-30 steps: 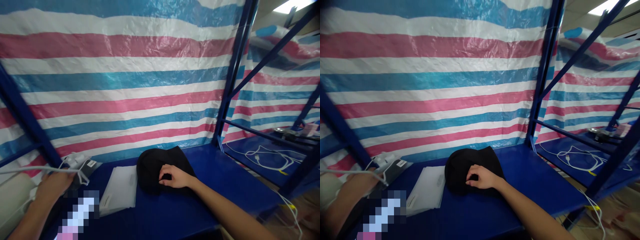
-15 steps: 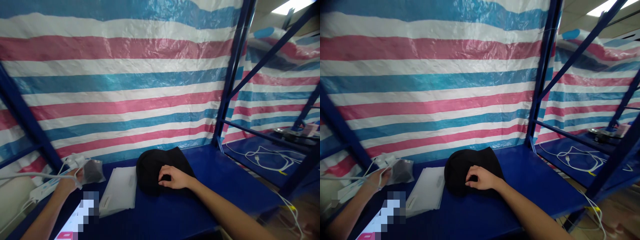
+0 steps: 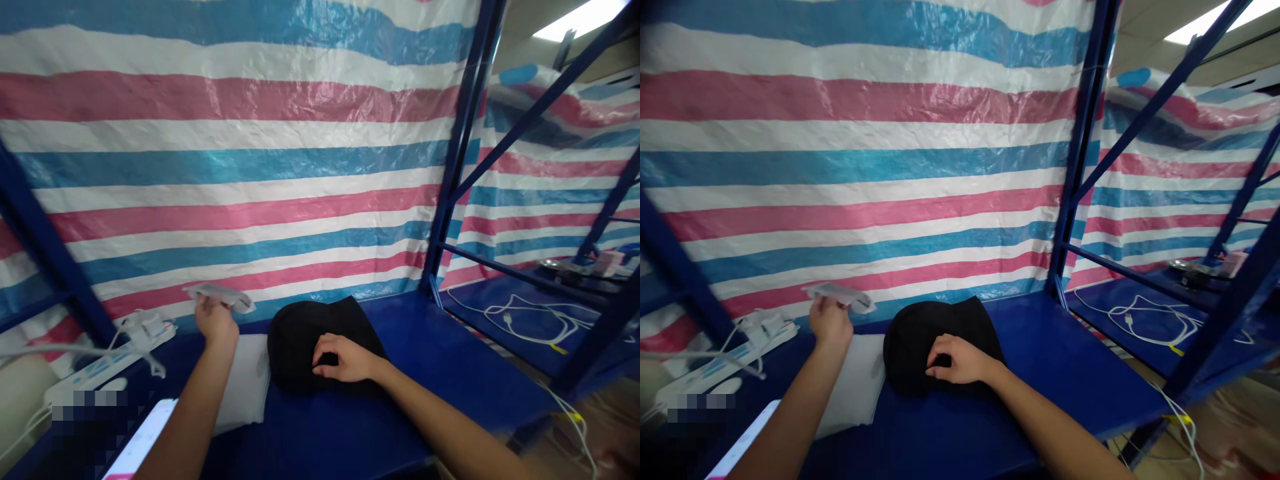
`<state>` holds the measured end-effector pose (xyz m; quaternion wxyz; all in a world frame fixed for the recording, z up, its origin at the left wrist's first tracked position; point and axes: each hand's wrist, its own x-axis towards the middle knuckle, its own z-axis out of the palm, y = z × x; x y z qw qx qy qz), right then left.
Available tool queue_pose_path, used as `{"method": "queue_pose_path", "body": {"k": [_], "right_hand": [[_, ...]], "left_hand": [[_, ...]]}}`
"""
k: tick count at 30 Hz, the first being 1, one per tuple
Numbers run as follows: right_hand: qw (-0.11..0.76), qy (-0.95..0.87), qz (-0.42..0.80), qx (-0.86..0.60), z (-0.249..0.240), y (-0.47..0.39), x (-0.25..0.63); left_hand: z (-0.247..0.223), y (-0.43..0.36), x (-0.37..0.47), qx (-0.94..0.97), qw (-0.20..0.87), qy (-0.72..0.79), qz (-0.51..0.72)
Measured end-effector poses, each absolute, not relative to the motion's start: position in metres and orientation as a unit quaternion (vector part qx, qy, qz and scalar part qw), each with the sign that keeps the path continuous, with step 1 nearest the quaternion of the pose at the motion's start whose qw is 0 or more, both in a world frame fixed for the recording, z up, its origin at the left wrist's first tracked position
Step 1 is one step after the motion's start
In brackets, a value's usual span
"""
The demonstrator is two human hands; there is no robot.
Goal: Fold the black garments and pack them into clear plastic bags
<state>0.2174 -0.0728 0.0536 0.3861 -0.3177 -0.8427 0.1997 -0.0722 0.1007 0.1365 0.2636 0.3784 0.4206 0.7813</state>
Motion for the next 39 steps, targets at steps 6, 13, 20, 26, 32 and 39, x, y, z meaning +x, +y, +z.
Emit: {"method": "queue_pose_path", "body": {"k": [6,13,20,26,32,39], "right_hand": [[0.538,-0.718,0.246,-0.366,0.044,-0.065,0.214],[0.581,-0.63,0.14,-0.497,0.036,-0.048,0.238],[0.539,-0.663,0.127,-0.504,0.04,-0.04,0.265],[0.509,-0.662,0.076,-0.544,0.044,-0.04,0.278],[0.543,-0.642,0.151,-0.519,0.041,-0.041,0.271],[0.566,-0.656,0.244,-0.437,0.053,-0.058,0.249]], "left_hand": [[0.132,0.049,-0.013,0.778,0.036,0.334,0.531],[0.089,0.002,0.012,0.934,-0.061,0.213,0.279],[0.081,0.005,-0.004,0.906,-0.051,0.275,0.318],[0.08,0.007,-0.02,0.879,-0.018,0.303,0.367],[0.088,0.0,-0.021,0.853,-0.094,0.334,0.39],[0.086,-0.012,-0.004,0.898,-0.071,0.237,0.364]]}}
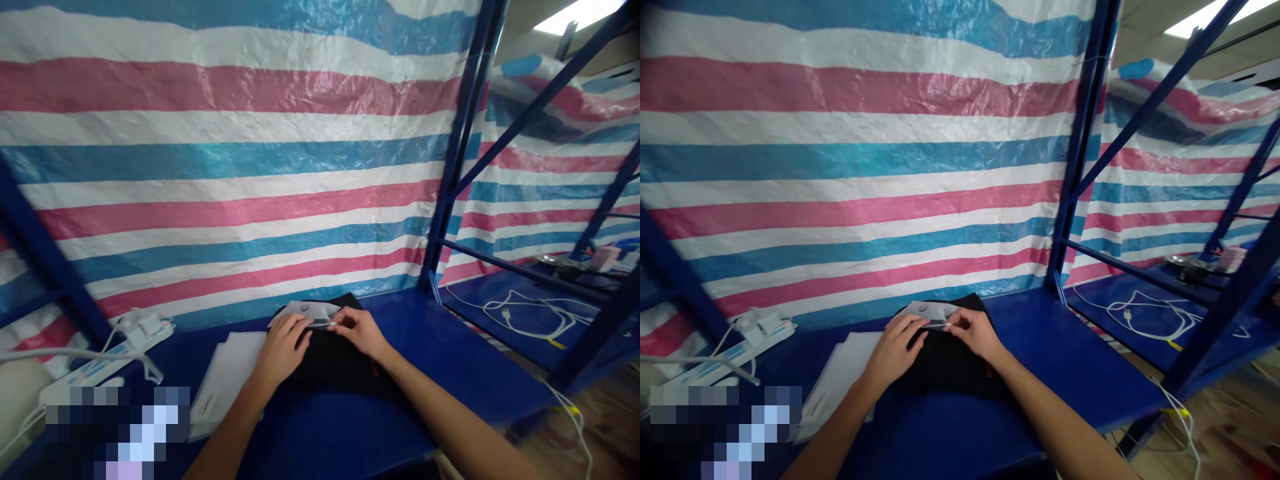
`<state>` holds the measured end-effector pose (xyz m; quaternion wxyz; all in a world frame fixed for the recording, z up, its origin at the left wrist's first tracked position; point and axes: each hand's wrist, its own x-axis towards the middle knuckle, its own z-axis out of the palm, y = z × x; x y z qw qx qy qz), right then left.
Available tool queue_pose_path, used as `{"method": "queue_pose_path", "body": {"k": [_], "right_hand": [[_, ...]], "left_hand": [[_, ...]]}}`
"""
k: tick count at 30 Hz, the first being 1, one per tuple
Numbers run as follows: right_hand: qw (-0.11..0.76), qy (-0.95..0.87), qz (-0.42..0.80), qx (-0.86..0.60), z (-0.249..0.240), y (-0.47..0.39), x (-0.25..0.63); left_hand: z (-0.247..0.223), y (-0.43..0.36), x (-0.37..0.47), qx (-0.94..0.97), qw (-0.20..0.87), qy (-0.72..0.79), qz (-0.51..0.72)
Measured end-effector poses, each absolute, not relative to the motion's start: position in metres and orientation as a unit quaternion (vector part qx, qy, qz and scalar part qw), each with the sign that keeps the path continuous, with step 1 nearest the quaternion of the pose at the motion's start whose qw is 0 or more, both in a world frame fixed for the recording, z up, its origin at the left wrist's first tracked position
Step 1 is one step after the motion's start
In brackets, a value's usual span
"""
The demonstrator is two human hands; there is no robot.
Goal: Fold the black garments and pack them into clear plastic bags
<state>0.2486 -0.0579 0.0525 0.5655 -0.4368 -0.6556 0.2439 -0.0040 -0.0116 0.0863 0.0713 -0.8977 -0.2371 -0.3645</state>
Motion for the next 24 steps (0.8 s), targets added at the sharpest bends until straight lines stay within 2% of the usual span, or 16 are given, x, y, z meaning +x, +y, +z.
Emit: {"method": "queue_pose_path", "body": {"k": [4,8,12,24], "right_hand": [[0.532,-0.72,0.154,-0.419,0.066,-0.07,0.241],[0.489,-0.77,0.171,-0.373,0.073,-0.075,0.239],[0.489,-0.762,0.169,-0.388,0.073,-0.077,0.24],[0.435,-0.806,0.103,-0.388,0.076,-0.083,0.242]], "left_hand": [[0.086,-0.023,0.006,-0.918,0.045,-0.194,-0.342],[0.088,-0.028,0.01,-0.914,0.036,-0.175,-0.364],[0.088,-0.025,0.008,-0.915,0.025,-0.155,-0.373],[0.095,-0.017,0.009,-0.939,0.047,-0.154,-0.304]]}}
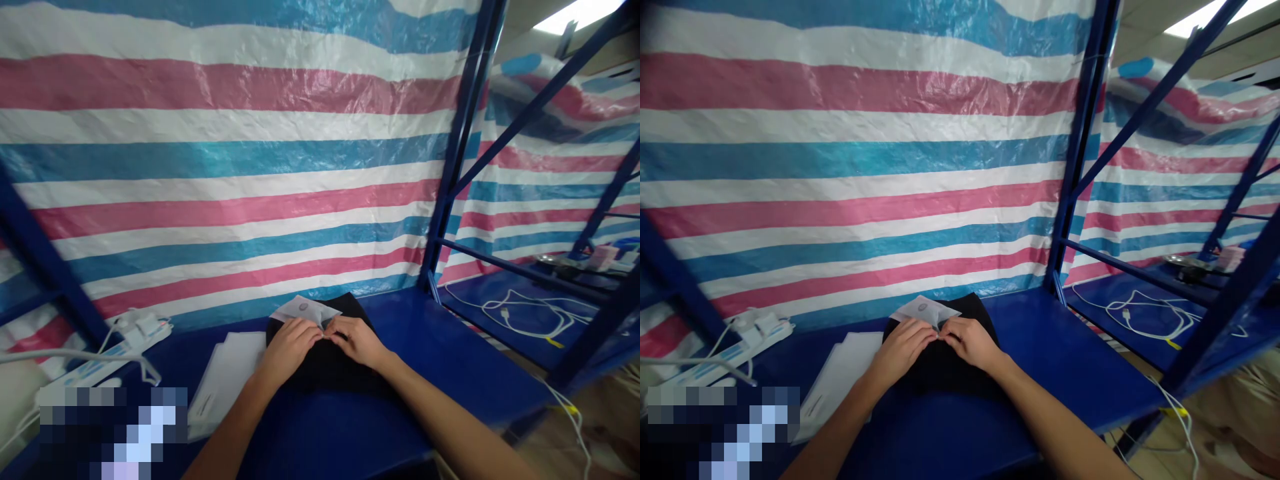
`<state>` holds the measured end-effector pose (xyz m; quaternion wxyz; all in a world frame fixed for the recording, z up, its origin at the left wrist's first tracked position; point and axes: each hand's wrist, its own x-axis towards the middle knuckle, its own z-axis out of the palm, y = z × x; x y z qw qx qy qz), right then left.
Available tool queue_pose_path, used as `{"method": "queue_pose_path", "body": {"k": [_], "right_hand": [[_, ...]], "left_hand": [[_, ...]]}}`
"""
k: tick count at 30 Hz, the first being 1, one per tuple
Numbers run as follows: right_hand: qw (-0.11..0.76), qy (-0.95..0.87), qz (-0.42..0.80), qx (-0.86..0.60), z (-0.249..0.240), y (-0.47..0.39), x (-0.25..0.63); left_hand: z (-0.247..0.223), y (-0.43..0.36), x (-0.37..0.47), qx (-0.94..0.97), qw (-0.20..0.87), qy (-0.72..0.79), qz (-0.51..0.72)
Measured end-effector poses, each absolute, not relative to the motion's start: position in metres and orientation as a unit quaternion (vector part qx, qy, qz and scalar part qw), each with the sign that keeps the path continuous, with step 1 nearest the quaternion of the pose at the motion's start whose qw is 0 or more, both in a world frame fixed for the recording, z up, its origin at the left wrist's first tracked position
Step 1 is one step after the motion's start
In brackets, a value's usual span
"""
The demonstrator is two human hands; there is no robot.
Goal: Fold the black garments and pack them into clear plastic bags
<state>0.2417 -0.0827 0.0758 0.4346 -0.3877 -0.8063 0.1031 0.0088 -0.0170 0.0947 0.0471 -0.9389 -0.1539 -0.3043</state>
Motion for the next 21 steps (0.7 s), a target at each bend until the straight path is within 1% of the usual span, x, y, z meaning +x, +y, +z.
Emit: {"method": "queue_pose_path", "body": {"k": [4,11,16,21], "right_hand": [[0.428,-0.808,0.102,-0.392,0.077,-0.083,0.242],[0.463,-0.782,0.125,-0.399,0.079,-0.082,0.241],[0.471,-0.77,0.139,-0.406,0.08,-0.082,0.24],[0.505,-0.739,0.14,-0.424,0.079,-0.075,0.251]], "left_hand": [[0.097,-0.015,0.008,-0.94,0.044,-0.157,-0.301],[0.1,-0.009,-0.001,-0.935,0.036,-0.168,-0.31],[0.098,-0.007,0.003,-0.931,0.057,-0.156,-0.324],[0.1,0.004,-0.003,-0.919,0.078,-0.196,-0.333]]}}
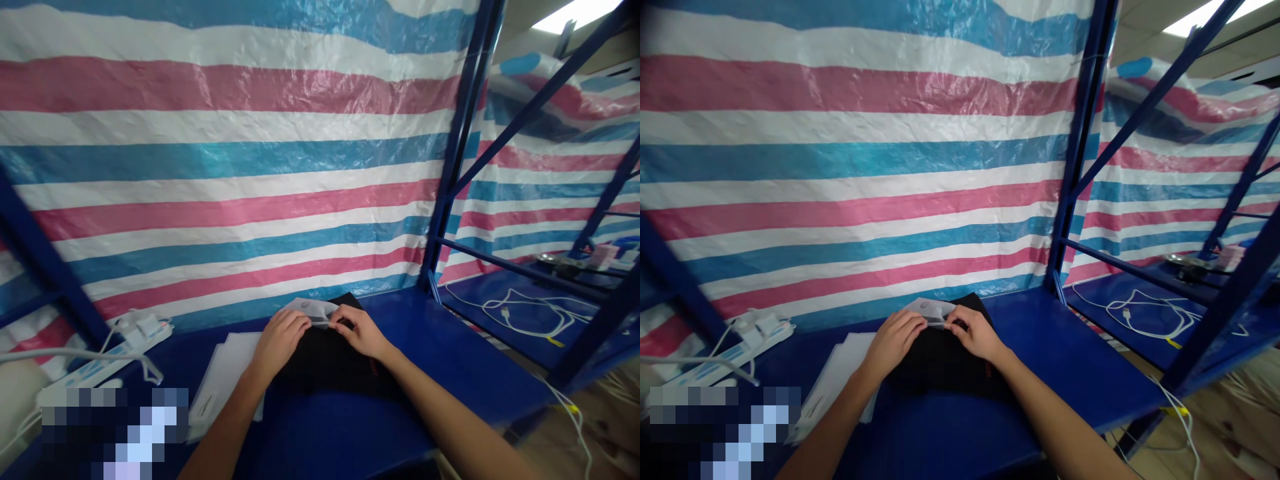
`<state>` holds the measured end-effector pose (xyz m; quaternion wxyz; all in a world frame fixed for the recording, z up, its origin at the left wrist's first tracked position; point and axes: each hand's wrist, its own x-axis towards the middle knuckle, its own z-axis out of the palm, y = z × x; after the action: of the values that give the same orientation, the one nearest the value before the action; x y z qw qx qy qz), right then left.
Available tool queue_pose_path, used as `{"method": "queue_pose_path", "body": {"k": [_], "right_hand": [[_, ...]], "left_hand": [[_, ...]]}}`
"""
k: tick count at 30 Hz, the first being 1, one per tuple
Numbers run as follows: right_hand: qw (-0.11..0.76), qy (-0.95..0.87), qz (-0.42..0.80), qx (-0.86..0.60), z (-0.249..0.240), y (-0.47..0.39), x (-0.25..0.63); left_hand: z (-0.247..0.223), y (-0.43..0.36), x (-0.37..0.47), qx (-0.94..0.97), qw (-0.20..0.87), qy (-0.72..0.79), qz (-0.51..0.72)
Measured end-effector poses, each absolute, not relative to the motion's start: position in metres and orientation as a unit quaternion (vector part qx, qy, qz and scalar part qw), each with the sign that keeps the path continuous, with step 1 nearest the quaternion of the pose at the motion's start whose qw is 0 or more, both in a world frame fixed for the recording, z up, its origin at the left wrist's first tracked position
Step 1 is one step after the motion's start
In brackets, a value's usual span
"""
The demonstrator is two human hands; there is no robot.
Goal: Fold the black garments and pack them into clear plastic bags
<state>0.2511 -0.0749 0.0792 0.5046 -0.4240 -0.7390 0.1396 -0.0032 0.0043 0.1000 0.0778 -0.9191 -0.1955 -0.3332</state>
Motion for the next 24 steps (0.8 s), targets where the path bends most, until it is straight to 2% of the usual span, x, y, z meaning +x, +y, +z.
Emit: {"method": "queue_pose_path", "body": {"k": [7,12,15,20,24], "right_hand": [[0.591,-0.624,0.207,-0.468,0.068,-0.052,0.284],[0.592,-0.622,0.176,-0.482,0.067,-0.053,0.282],[0.566,-0.683,0.108,-0.45,0.073,-0.062,0.272],[0.454,-0.783,0.037,-0.425,0.077,-0.07,0.259],[0.449,-0.783,0.043,-0.429,0.071,-0.068,0.255]], "left_hand": [[0.101,0.026,-0.04,-0.875,0.114,-0.307,-0.357],[0.1,0.017,-0.04,-0.862,0.039,-0.324,-0.387],[0.1,0.007,-0.03,-0.859,-0.022,-0.298,-0.416],[0.099,-0.01,-0.012,-0.875,-0.092,-0.233,-0.414],[0.1,-0.019,-0.005,-0.881,-0.111,-0.217,-0.405]]}}
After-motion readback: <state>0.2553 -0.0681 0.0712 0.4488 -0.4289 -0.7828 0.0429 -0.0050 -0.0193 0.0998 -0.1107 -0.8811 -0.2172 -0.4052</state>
